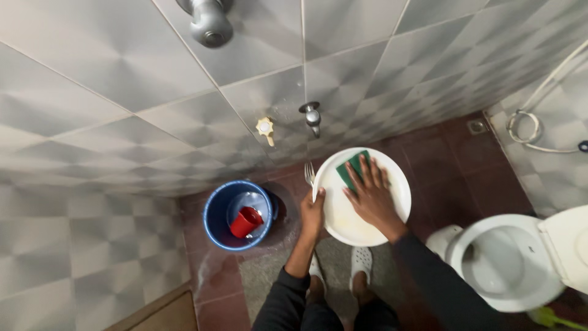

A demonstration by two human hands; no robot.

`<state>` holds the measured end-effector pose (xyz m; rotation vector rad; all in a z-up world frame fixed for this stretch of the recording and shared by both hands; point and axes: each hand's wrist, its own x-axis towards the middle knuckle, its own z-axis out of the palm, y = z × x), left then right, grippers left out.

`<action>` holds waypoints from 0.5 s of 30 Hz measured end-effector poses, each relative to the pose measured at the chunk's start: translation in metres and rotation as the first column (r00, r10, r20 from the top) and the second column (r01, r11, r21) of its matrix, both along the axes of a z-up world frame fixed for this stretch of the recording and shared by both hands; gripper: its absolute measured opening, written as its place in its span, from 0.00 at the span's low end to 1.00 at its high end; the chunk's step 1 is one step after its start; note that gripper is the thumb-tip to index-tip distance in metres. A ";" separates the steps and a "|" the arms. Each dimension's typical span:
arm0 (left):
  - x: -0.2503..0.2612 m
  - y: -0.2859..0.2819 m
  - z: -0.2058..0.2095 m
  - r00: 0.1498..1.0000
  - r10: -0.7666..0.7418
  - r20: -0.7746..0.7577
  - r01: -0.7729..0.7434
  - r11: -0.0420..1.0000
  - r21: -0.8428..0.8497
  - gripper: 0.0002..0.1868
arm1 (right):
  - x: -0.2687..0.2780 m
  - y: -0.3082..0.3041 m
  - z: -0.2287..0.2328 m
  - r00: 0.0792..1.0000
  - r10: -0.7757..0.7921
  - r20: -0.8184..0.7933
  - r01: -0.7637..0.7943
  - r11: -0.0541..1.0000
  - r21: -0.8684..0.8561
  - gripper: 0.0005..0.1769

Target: The person washes a plate and a fork by hand under a faucet using a sponge and dish soap.

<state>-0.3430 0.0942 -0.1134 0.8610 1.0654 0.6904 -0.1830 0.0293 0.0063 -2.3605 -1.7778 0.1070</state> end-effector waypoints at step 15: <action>0.006 0.016 0.011 0.993 0.116 0.010 -0.115 0.989 -0.090 0.15 | 0.001 0.007 -0.023 0.902 0.388 -0.187 -0.427 0.862 -0.272 0.39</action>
